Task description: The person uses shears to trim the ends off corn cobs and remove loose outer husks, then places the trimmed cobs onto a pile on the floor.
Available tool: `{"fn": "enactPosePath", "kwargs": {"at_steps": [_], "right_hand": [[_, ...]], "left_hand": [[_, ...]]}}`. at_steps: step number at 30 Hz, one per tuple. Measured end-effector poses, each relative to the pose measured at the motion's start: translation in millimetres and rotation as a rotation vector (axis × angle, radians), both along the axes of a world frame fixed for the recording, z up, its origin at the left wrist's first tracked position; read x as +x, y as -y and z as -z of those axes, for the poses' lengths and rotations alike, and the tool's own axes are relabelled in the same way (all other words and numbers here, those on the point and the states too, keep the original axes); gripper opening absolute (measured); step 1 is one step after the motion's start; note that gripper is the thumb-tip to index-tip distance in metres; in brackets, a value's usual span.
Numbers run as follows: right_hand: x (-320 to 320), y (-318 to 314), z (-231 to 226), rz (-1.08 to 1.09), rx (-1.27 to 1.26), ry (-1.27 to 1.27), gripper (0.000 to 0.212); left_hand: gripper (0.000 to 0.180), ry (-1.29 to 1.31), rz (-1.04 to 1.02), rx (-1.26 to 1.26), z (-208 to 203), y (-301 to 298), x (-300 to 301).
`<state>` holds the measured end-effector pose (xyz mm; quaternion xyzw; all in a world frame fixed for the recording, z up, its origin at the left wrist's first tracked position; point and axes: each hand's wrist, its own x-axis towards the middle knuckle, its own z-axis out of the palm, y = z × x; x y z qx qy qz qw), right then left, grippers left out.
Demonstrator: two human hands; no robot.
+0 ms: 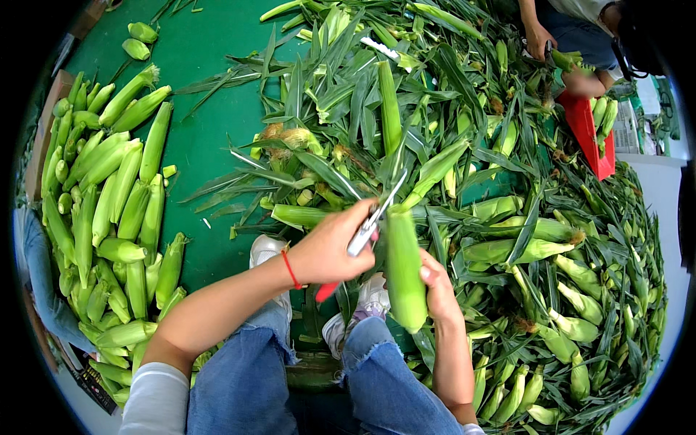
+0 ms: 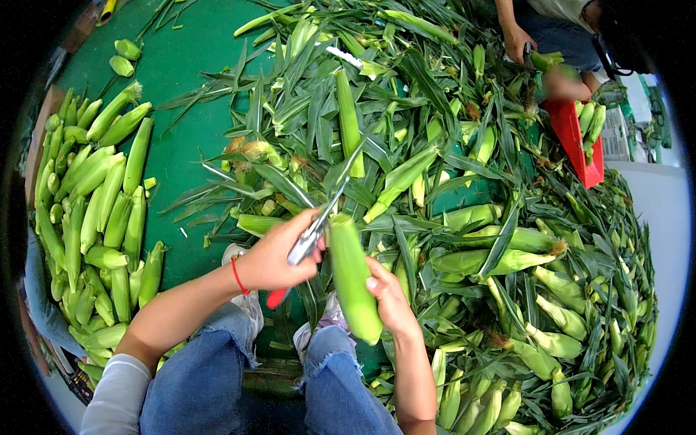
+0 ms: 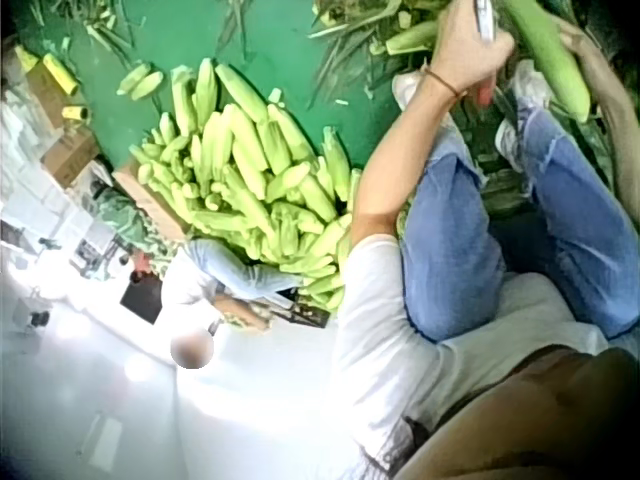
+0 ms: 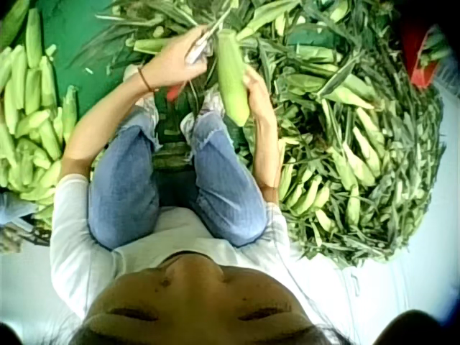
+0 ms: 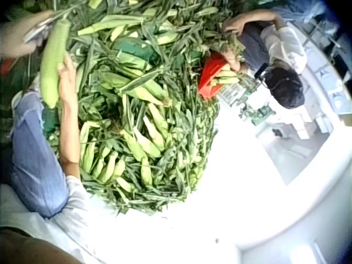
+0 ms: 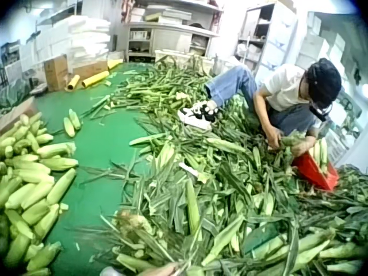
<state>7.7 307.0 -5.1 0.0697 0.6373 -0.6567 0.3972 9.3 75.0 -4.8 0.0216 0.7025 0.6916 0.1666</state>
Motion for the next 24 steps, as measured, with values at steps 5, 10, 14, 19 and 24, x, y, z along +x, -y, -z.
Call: {"fn": "enactPosePath", "kwargs": {"at_steps": [5,10,14,19,24], "right_hand": [[-1.6,0.7,-4.1,0.147,-0.336,0.238,0.066],[-0.7,16.7,-8.3,-0.120,0.136,-0.350,0.063],[5.6,28.4,-9.5,-0.288,0.429,-0.655,0.066],[5.1,45.5,-7.5,-0.205,0.436,-0.782,0.061],[-0.6,82.0,-9.5,0.243,0.296,-0.908,0.036]], "left_hand": [[0.033,0.067,-0.232,-0.260,14.9,20.9,-18.6],[0.038,0.112,-0.252,0.200,-4.2,-2.0,-13.6],[0.033,0.091,-0.235,0.095,-4.7,1.7,-15.7],[0.033,0.352,-0.379,0.511,-16.7,-2.5,-18.0],[0.037,0.278,-0.362,0.561,-28.0,-14.9,-10.6]]}}
